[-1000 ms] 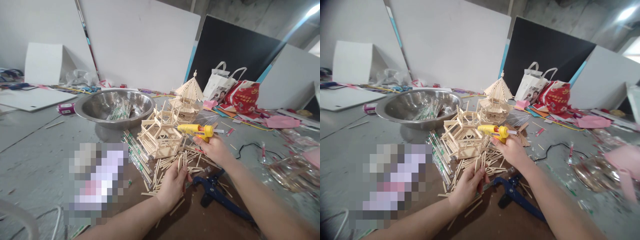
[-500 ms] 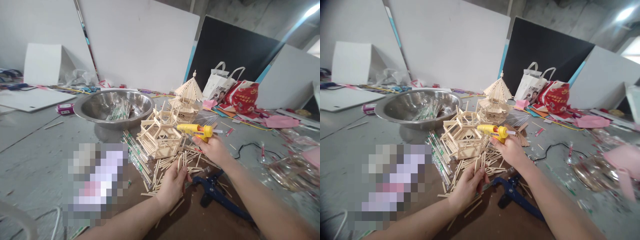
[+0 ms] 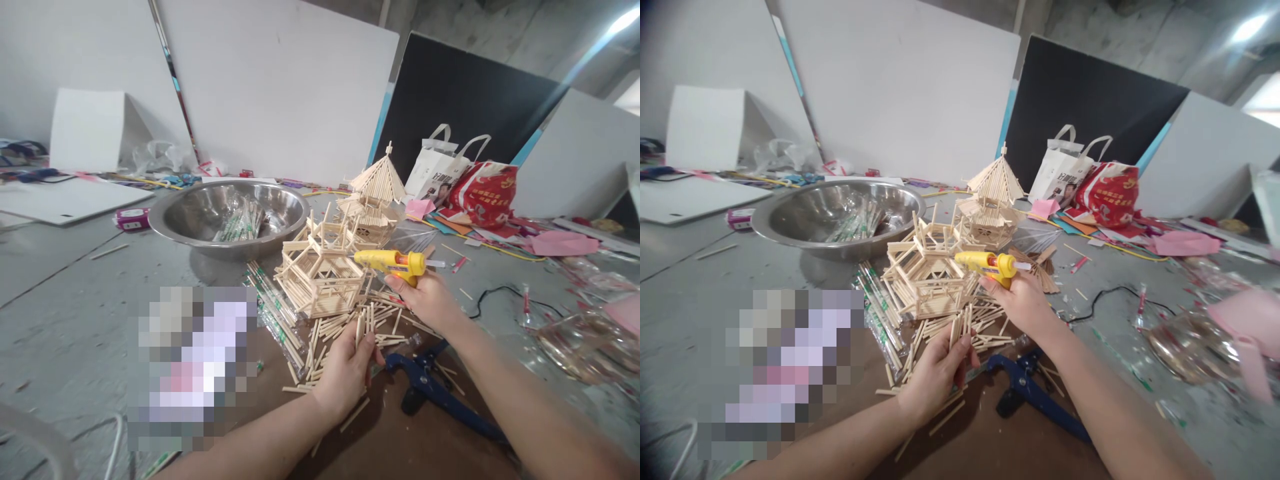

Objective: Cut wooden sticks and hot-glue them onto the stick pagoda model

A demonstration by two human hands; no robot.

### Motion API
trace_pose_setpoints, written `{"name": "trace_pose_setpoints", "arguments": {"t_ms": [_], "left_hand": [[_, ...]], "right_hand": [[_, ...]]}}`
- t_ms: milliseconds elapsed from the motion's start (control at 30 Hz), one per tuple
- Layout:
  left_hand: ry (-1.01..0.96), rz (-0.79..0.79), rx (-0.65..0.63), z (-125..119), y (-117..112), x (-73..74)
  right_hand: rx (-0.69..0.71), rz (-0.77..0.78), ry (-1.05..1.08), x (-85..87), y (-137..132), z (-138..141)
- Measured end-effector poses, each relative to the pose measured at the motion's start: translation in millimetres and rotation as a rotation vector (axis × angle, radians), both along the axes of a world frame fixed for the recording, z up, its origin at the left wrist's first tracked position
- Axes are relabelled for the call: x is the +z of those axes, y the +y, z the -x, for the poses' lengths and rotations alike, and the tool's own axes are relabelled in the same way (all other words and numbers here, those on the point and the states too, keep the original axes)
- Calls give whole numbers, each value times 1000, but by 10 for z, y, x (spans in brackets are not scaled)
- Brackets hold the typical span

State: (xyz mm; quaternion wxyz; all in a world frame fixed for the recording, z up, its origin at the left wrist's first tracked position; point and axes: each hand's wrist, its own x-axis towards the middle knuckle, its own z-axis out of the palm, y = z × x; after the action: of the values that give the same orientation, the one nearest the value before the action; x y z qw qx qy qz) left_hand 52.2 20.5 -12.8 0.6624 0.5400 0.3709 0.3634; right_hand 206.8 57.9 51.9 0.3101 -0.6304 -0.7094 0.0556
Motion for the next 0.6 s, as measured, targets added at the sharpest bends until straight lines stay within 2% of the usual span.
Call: {"name": "trace_pose_setpoints", "arguments": {"t_ms": [600], "left_hand": [[30, -1, -6, 6, 11, -4]], "right_hand": [[-25, 27, -36, 36, -86, -33]]}}
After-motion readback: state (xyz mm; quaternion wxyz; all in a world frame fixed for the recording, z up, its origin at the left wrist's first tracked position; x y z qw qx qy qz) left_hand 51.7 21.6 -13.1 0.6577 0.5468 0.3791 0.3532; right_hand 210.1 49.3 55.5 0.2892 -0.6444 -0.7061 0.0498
